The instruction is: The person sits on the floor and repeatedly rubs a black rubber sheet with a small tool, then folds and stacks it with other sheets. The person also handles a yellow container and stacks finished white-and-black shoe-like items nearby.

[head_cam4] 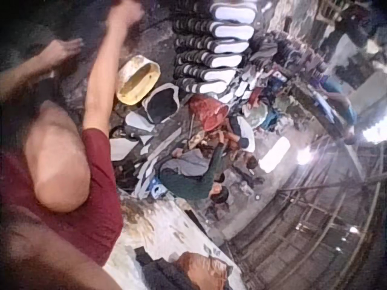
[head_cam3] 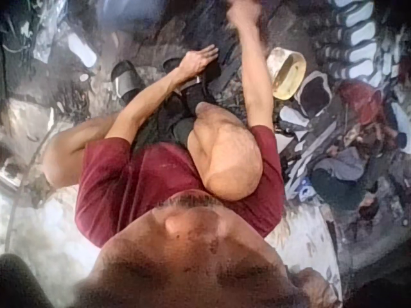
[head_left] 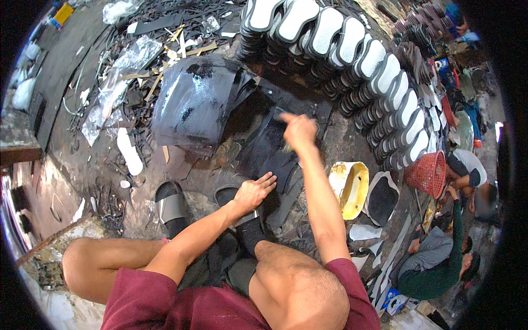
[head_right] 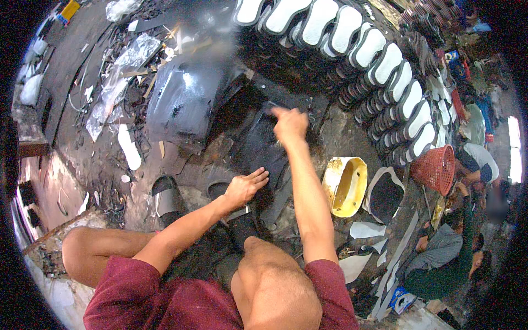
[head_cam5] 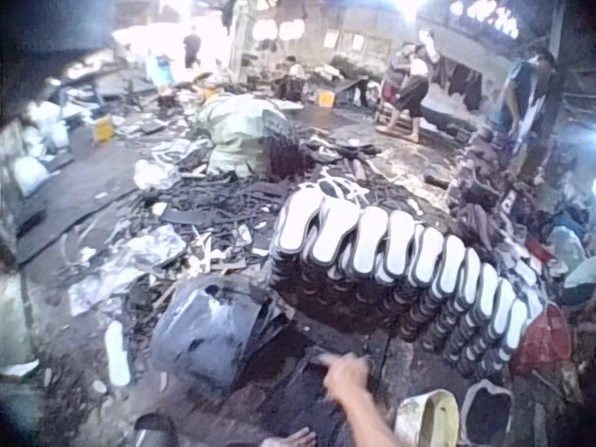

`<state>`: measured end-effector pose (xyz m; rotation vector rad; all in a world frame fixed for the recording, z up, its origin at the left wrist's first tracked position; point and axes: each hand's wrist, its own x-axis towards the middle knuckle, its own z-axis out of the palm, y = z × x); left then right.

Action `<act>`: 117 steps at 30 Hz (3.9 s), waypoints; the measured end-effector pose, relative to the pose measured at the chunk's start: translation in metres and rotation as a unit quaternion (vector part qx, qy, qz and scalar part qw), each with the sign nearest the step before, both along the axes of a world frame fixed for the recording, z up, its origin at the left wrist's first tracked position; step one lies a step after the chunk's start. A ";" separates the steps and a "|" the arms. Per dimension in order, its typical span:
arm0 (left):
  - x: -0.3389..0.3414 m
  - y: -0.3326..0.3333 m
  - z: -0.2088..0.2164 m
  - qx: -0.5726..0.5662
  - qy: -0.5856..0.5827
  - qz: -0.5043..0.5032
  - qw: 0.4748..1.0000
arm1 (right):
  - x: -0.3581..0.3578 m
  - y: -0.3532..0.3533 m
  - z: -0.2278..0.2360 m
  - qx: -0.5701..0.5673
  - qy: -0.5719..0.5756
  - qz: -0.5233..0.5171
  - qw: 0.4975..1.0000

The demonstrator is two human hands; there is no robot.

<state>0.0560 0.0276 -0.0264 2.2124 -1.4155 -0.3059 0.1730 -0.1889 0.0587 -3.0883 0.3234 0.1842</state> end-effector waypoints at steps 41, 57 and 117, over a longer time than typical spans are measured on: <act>0.017 -0.037 0.023 -0.111 0.215 0.175 0.954 | -0.036 -0.077 -0.021 0.141 -0.031 -0.002 0.990; 0.062 0.033 -0.001 -0.047 0.134 0.434 0.890 | -0.156 0.064 -0.013 0.286 -0.107 0.106 0.946; -0.019 0.020 0.007 -0.009 0.048 0.183 0.982 | 0.064 0.153 0.103 0.344 -0.317 0.211 0.858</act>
